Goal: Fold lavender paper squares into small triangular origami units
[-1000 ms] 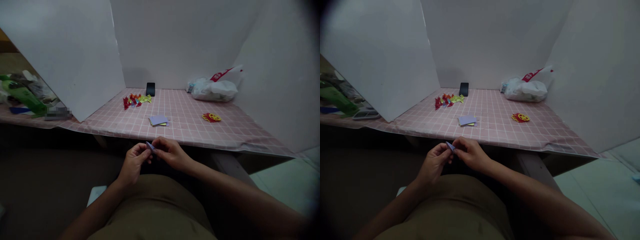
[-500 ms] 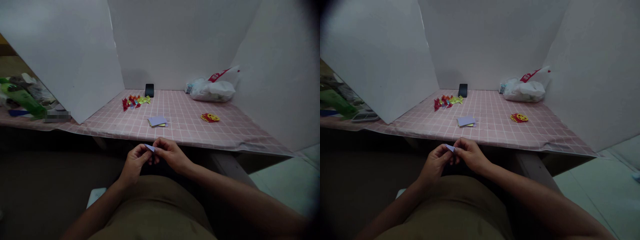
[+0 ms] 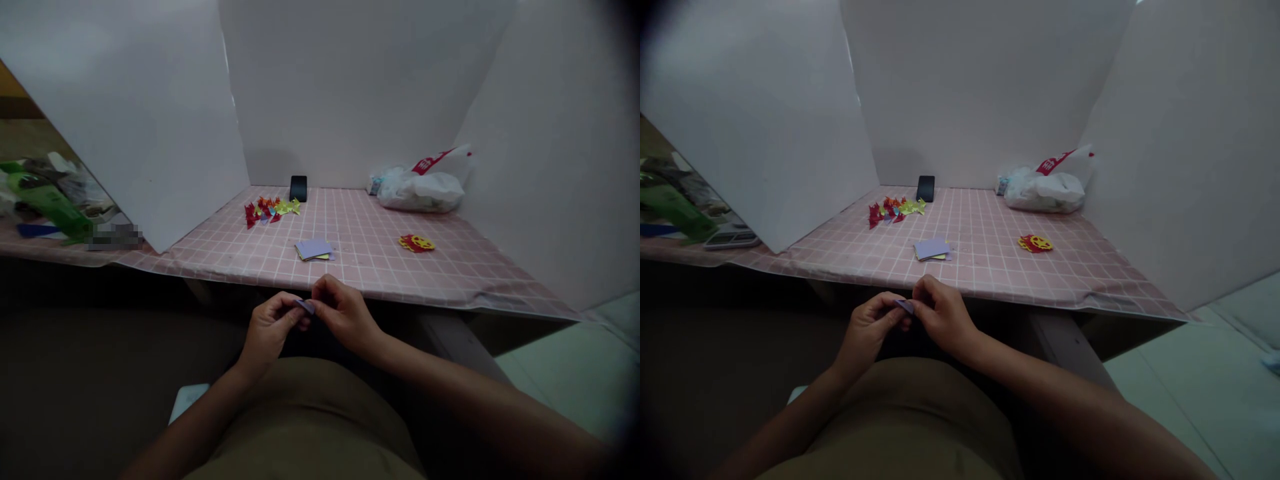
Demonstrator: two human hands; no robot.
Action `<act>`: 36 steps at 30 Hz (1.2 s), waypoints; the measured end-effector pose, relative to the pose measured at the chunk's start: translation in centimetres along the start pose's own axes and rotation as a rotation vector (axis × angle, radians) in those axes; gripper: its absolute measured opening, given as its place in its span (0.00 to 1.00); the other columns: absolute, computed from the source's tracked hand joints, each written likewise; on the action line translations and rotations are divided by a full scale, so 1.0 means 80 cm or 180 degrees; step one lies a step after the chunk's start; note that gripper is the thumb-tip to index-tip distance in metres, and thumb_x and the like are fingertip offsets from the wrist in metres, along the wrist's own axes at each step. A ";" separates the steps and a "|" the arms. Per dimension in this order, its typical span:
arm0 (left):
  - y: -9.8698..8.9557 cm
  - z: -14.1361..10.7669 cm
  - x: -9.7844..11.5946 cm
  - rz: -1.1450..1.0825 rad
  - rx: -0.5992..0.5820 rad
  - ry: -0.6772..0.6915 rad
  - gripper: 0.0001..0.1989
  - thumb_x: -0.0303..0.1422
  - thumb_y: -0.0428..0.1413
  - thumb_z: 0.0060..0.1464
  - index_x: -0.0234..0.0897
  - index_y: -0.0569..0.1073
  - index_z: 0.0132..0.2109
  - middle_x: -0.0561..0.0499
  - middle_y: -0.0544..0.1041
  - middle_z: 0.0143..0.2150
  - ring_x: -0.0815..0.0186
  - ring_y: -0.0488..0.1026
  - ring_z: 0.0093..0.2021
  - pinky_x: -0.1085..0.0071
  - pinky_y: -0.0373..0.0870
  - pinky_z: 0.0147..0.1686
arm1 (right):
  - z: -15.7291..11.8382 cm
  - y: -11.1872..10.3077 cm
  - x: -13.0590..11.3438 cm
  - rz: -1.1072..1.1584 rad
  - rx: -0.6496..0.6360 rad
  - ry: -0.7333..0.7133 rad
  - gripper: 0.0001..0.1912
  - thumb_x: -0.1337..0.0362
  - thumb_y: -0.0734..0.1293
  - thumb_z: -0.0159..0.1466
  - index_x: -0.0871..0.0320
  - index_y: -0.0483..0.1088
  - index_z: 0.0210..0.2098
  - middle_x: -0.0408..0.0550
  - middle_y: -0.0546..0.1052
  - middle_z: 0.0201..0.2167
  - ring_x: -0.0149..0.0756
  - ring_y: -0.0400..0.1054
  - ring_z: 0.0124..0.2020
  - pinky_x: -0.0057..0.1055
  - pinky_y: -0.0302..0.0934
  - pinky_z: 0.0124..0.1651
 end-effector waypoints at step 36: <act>0.025 0.119 0.049 0.1559 -0.0155 0.1743 0.03 0.27 0.59 0.57 0.38 0.78 0.35 0.52 0.75 0.32 0.66 0.74 0.33 0.70 0.70 0.36 | 0.085 -0.049 0.021 0.0219 0.0365 -0.0011 0.09 0.60 0.68 0.64 0.59 0.70 0.30 0.43 0.74 0.24 0.30 0.71 0.23 0.27 0.64 0.29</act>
Point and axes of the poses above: each hand's wrist, its own z-axis towards the middle knuckle, its own y-axis out of the palm, x = y × z, the point moved 6 cm from there along z, towards the middle knuckle
